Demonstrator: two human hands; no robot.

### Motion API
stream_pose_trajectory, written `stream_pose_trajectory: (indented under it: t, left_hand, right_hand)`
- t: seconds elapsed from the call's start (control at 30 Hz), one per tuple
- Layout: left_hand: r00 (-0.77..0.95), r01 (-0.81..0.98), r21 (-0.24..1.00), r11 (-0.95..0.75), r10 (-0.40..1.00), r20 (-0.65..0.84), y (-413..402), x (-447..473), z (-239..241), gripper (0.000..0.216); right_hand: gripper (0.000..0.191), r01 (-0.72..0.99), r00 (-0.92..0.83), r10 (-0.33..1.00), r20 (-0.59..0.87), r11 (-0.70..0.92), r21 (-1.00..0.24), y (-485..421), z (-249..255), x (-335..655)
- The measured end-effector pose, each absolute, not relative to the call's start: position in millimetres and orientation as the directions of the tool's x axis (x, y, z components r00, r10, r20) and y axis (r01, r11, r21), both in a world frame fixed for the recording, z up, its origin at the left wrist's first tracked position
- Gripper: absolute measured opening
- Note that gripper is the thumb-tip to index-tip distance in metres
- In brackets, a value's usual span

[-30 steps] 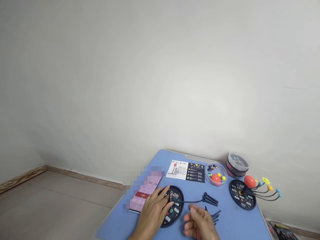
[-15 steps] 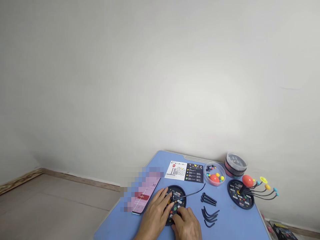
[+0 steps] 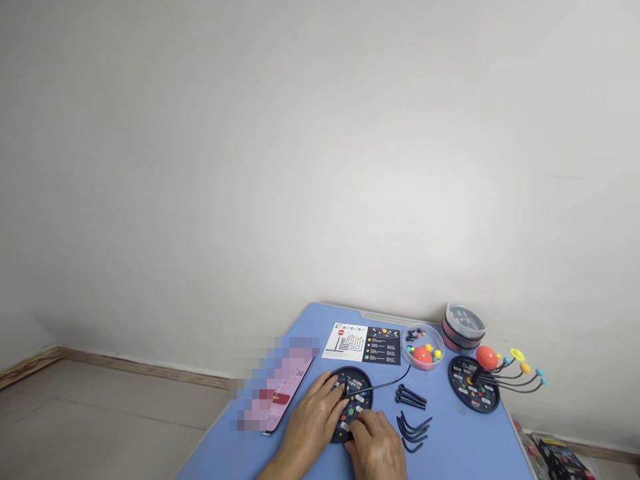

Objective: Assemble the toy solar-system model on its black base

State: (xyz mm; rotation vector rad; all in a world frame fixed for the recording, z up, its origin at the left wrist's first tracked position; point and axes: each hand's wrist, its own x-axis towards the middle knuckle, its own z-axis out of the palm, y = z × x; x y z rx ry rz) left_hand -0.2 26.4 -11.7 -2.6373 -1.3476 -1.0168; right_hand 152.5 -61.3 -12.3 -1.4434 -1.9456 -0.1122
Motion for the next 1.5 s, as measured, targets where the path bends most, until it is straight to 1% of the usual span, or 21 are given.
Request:
stream_pose_trajectory:
  t: [0.07,0.13,0.2,0.27,0.3,0.37,0.5,0.63,0.77,0.87,0.97,1.03,1.13,1.23,1.33,1.43,1.5]
  left_hand:
    - [0.422,0.718,0.282,-0.637,0.720,0.551,27.3,-0.9,-12.5,0.028]
    - [0.431,0.702,0.300,-0.646,0.721,0.543,28.0,-1.6,-12.6,0.028]
    - [0.439,0.688,0.319,-0.652,0.724,0.531,28.6,-1.8,-12.4,0.029]
    - [0.435,0.678,0.340,-0.652,0.728,0.530,29.3,-1.0,-12.6,0.029]
    - [0.425,0.673,0.352,-0.650,0.730,0.535,29.7,-0.4,-13.2,0.029]
    - [0.400,0.664,0.377,-0.647,0.732,0.552,30.5,1.0,-15.2,0.029]
    - [0.373,0.675,0.386,-0.628,0.743,0.555,32.1,1.3,-18.8,0.030]
    - [0.353,0.674,0.400,-0.622,0.746,0.565,33.2,-2.4,-17.3,0.031]
    - [0.324,0.644,0.396,-0.654,0.702,0.634,30.7,-7.9,-14.0,0.032]
    - [0.291,0.620,0.383,-0.685,0.654,0.698,24.7,-11.3,-11.8,0.031]
    - [0.259,0.569,0.402,-0.718,0.620,0.740,18.5,-12.4,-8.5,0.028]
    - [0.242,0.526,0.440,-0.728,0.624,0.744,16.5,-11.5,-4.9,0.026]
    - [0.213,0.463,0.531,-0.710,0.670,0.711,16.8,-8.6,2.2,0.024]
    - [0.194,0.400,0.637,-0.659,0.740,0.644,18.0,-5.2,9.5,0.025]
    - [0.172,0.347,0.744,-0.571,0.818,0.549,19.0,-1.7,15.2,0.028]
    - [0.180,0.299,0.808,-0.508,0.861,0.476,21.2,1.2,19.9,0.029]
    - [0.176,0.281,0.809,-0.516,0.857,0.485,22.3,2.2,22.9,0.028]
  right_hand:
    - [0.021,0.842,-0.107,0.814,0.571,0.379,-0.383,-66.4,-10.5,169.0]
    - [0.022,0.814,-0.049,0.837,0.545,0.350,-0.464,-72.2,-6.4,192.9]
    - [0.020,0.799,0.112,0.833,0.542,0.249,-0.547,-76.9,-0.2,219.1]
    - [0.019,0.799,0.233,0.816,0.528,0.150,-0.583,-78.9,7.2,241.2]
    - [0.020,0.798,0.259,0.820,0.511,0.116,-0.591,-78.5,10.9,249.4]
    - [0.023,0.816,0.256,0.847,0.465,0.069,-0.575,-74.7,17.8,259.6]
    - [0.029,0.877,0.168,0.911,0.376,0.036,-0.479,-59.2,27.2,262.3]
    - [0.025,0.913,0.115,0.929,0.353,0.042,-0.406,-43.6,31.1,259.0]
    - [0.022,0.933,0.077,0.941,0.330,0.049,-0.357,-35.3,30.5,259.3]
    - [0.024,0.952,0.052,0.948,0.313,0.048,-0.301,-32.0,27.8,260.8]
    - [0.026,0.968,0.029,0.953,0.302,0.049,-0.246,-27.0,24.0,261.3]
    - [0.027,0.976,0.011,0.955,0.295,0.054,-0.210,-22.8,22.4,261.3]
    - [0.025,0.984,-0.024,0.958,0.285,0.073,-0.162,-19.9,23.8,263.3]
    - [0.023,0.989,-0.051,0.959,0.278,0.088,-0.123,-26.8,30.9,270.1]
    - [0.021,0.993,-0.056,0.957,0.283,0.084,-0.088,-43.0,42.6,279.4]
    - [0.021,0.990,-0.076,0.936,0.344,0.113,-0.089,-59.5,57.9,283.3]
    - [0.020,0.980,-0.083,0.921,0.380,0.144,-0.134,-66.7,68.4,280.2]
